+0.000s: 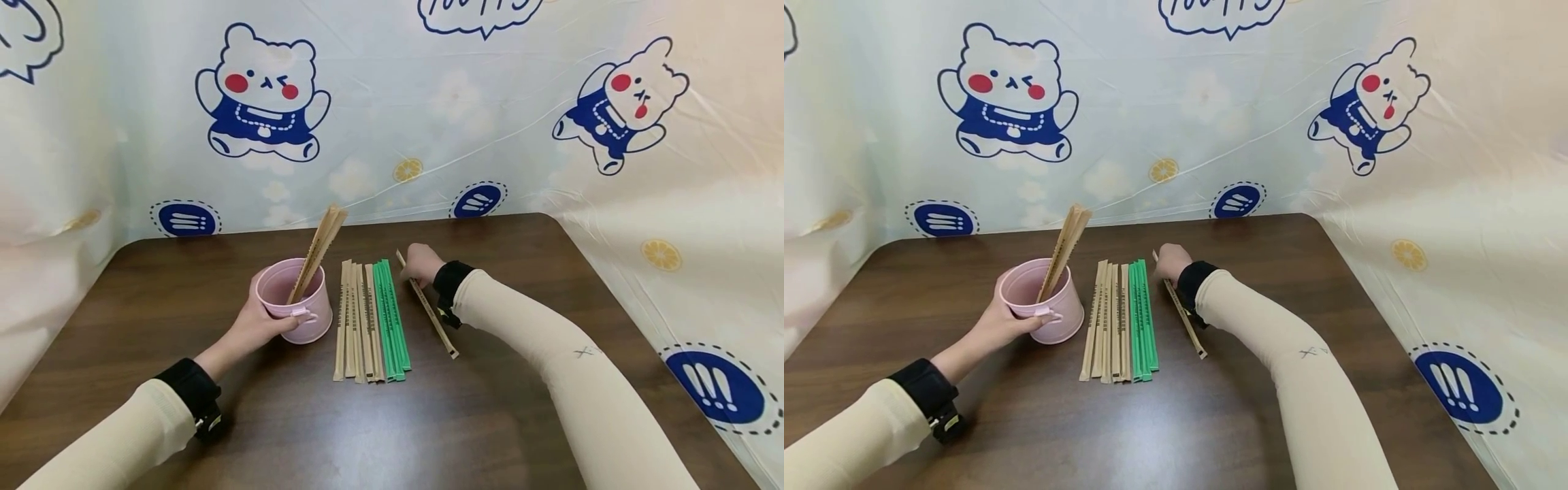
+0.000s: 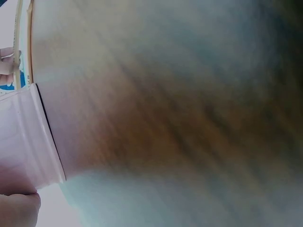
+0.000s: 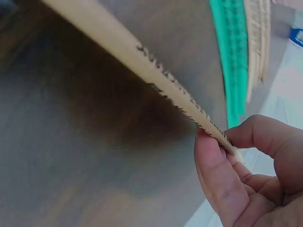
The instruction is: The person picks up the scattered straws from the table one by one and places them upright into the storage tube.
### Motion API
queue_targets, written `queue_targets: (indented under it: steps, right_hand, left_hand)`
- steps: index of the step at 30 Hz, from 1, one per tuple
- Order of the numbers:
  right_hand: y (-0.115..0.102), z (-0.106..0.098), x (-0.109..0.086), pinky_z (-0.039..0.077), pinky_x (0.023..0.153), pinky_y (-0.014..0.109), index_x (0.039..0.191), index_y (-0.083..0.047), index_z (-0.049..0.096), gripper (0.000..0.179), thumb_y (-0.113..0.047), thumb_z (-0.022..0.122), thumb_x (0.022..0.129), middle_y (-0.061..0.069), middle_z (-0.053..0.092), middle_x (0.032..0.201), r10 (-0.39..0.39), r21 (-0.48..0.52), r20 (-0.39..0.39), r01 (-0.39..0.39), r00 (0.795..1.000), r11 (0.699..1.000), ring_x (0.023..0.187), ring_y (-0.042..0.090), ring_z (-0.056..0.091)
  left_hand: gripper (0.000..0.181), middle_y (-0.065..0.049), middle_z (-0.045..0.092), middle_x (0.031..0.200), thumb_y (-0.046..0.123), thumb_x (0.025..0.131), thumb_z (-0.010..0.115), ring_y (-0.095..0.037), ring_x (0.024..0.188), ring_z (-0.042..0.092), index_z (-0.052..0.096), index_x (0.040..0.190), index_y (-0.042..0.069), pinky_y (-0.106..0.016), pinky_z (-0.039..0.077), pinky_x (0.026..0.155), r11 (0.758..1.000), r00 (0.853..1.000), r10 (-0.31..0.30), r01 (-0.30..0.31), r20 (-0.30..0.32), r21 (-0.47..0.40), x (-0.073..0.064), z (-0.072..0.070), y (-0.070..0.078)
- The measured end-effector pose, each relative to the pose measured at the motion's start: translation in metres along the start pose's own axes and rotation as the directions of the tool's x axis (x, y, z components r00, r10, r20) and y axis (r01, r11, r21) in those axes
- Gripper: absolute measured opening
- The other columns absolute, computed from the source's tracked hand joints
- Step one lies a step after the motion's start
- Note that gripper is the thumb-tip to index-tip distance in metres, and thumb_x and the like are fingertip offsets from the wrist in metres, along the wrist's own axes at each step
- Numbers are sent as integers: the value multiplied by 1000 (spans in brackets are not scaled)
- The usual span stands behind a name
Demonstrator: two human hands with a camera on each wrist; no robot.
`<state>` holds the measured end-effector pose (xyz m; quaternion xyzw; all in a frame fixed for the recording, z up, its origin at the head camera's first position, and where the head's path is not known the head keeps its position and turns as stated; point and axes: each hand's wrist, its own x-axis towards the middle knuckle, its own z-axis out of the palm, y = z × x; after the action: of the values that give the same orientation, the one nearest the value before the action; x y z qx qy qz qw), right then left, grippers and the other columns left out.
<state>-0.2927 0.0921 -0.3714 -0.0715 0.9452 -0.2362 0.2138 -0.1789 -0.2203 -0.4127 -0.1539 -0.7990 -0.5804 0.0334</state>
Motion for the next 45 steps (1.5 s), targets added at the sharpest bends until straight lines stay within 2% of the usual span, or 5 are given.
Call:
queue_targets:
  steps: [8, 17, 26, 34, 45]
  right_hand:
    - [-2, -34, -12, 63, 75, 39, 59, -12, 43, 39, -3, 60, 94, -4, 45, 53, -107, 118, -63, 114, 992, 986, 52, 12, 58]
    - [-25, -73, -27, 62, 85, 37, 111, 6, 60, 17, -5, 54, 100, 11, 63, 97, -301, 302, -248, 369, 921, 879, 82, 13, 63]
    - [-51, -92, -51, 61, 92, 39, 122, 7, 56, 24, -6, 57, 102, 17, 63, 110, -362, 365, -430, 526, 827, 769, 104, 30, 69]
    - [-60, -107, -72, 61, 88, 31, 120, 7, 59, 22, -5, 59, 101, 4, 61, 94, -381, 372, -567, 640, 730, 673, 82, 1, 67]
    - [-94, -109, -111, 62, 86, 32, 120, 10, 59, 24, 1, 61, 98, 15, 68, 99, -463, 388, -647, 784, 606, 484, 81, 3, 71]
  left_hand:
    - [96, -3, 43, 146, -7, 74, 79, -1, 126, 45, 26, 153, 4, -7, 35, 104, 998, 998, 56, -56, 8, -18, 1, -3, -5]
    - [97, -3, 42, 146, -7, 74, 79, 3, 125, 44, 25, 153, 3, -5, 33, 103, 999, 999, 39, -39, -3, 2, 2, -1, -5]
    - [97, 3, 42, 144, -7, 75, 79, -1, 126, 45, 24, 154, 6, -7, 35, 104, 999, 999, 46, -46, 11, -22, 2, -2, -7]
    - [97, 0, 42, 146, -6, 75, 79, 2, 126, 43, 23, 154, 4, -6, 34, 104, 1000, 1000, 25, -25, 10, -1, 1, -1, -3]
    - [98, -18, 39, 149, -5, 75, 80, 4, 124, 42, 21, 154, 1, -5, 33, 101, 1000, 1000, 0, 0, -2, 10, -1, -1, 0]
